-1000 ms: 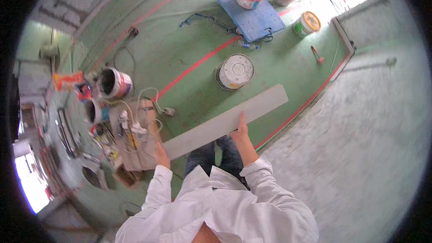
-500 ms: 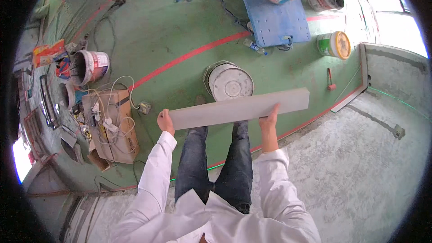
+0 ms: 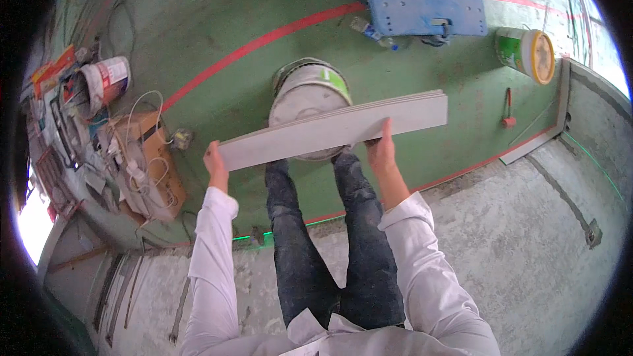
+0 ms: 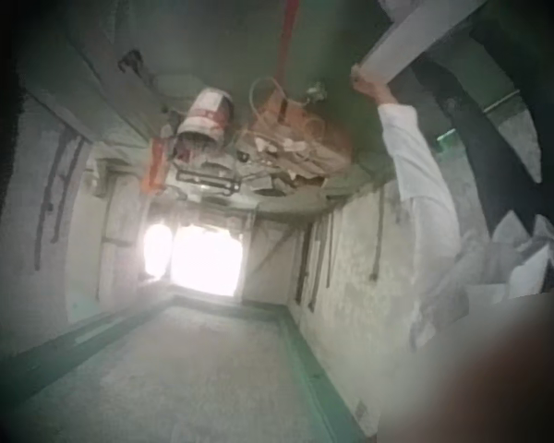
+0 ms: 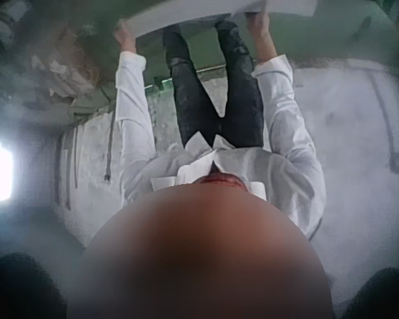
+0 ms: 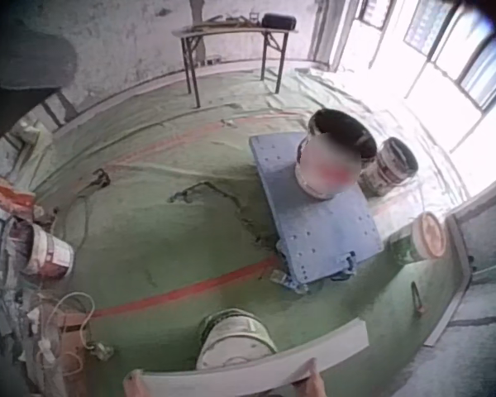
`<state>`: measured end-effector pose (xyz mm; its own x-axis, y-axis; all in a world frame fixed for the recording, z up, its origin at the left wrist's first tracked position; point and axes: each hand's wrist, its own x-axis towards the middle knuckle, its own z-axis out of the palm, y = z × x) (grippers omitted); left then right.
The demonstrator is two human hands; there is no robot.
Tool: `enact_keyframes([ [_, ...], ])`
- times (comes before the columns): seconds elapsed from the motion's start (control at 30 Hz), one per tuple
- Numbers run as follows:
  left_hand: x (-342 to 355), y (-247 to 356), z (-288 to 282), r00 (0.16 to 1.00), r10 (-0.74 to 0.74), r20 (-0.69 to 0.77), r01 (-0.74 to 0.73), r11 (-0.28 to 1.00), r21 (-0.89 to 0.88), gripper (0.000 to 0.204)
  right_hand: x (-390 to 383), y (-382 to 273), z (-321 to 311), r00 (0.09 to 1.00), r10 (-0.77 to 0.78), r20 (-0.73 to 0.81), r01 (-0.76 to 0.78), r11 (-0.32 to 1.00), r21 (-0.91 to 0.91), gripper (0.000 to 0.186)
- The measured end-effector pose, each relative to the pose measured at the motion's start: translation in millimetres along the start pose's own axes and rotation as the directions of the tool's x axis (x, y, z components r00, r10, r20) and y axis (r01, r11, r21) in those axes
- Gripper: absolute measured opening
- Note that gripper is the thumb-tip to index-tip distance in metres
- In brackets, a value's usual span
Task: Applying adhesive to tiles and installing them on a wall using a mallet and spacers.
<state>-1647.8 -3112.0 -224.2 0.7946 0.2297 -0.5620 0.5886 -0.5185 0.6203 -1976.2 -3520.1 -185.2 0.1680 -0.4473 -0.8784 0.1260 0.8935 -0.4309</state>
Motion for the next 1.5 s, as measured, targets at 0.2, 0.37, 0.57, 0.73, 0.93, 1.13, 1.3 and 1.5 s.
enact_keyframes([
  [0.2, -44.9, 47.7, 18.8, 0.895, 0.437, -0.092, -0.309, 0.755, 0.578, 0.071, -4.3, -32.6, -47.8, 0.983, 0.177, 0.043, -0.152, 0.927, -0.343, 0.061],
  [0.37, -216.5, 124.3, 116.5, 0.350, 0.435, 0.830, -0.928, 0.282, 0.243, 0.114, -63.2, -58.9, -139.7, 0.980, 0.198, -0.019, -0.139, 0.619, -0.773, 0.040],
  [0.57, -224.5, 109.5, 176.6, 0.160, 0.426, 0.890, -0.978, -0.057, 0.203, 0.121, -151.3, -50.0, -237.4, 0.952, 0.219, -0.213, -0.304, 0.632, -0.713, 0.044],
  [0.73, -229.1, 104.2, 194.1, 0.098, 0.472, 0.876, -0.990, -0.048, 0.136, 0.115, -221.4, -42.8, -327.5, 0.932, 0.167, -0.322, -0.346, 0.673, -0.654, 0.048],
  [0.93, -227.2, 98.6, 190.0, 0.043, 0.478, 0.877, -0.991, -0.089, 0.097, 0.110, -277.0, 21.2, -323.0, 0.898, 0.339, -0.281, -0.440, 0.648, -0.622, 0.048],
  [1.13, -251.2, 142.1, 176.4, 0.023, 0.492, 0.870, -0.992, -0.096, 0.080, 0.107, -314.4, 28.7, -300.1, 0.940, 0.288, -0.182, -0.321, 0.567, -0.758, 0.050],
  [1.3, -338.7, 185.4, 117.2, 0.006, 0.424, 0.906, -0.983, 0.167, -0.071, 0.089, -399.2, -9.4, -346.9, 0.935, 0.271, -0.230, -0.355, 0.741, -0.569, 0.047],
  [1.5, -514.0, 319.6, -37.9, -0.105, -0.044, 0.993, -0.458, 0.889, -0.009, 0.082, -527.7, -98.5, -385.2, 0.953, 0.160, -0.256, -0.274, 0.813, -0.514, 0.043],
])
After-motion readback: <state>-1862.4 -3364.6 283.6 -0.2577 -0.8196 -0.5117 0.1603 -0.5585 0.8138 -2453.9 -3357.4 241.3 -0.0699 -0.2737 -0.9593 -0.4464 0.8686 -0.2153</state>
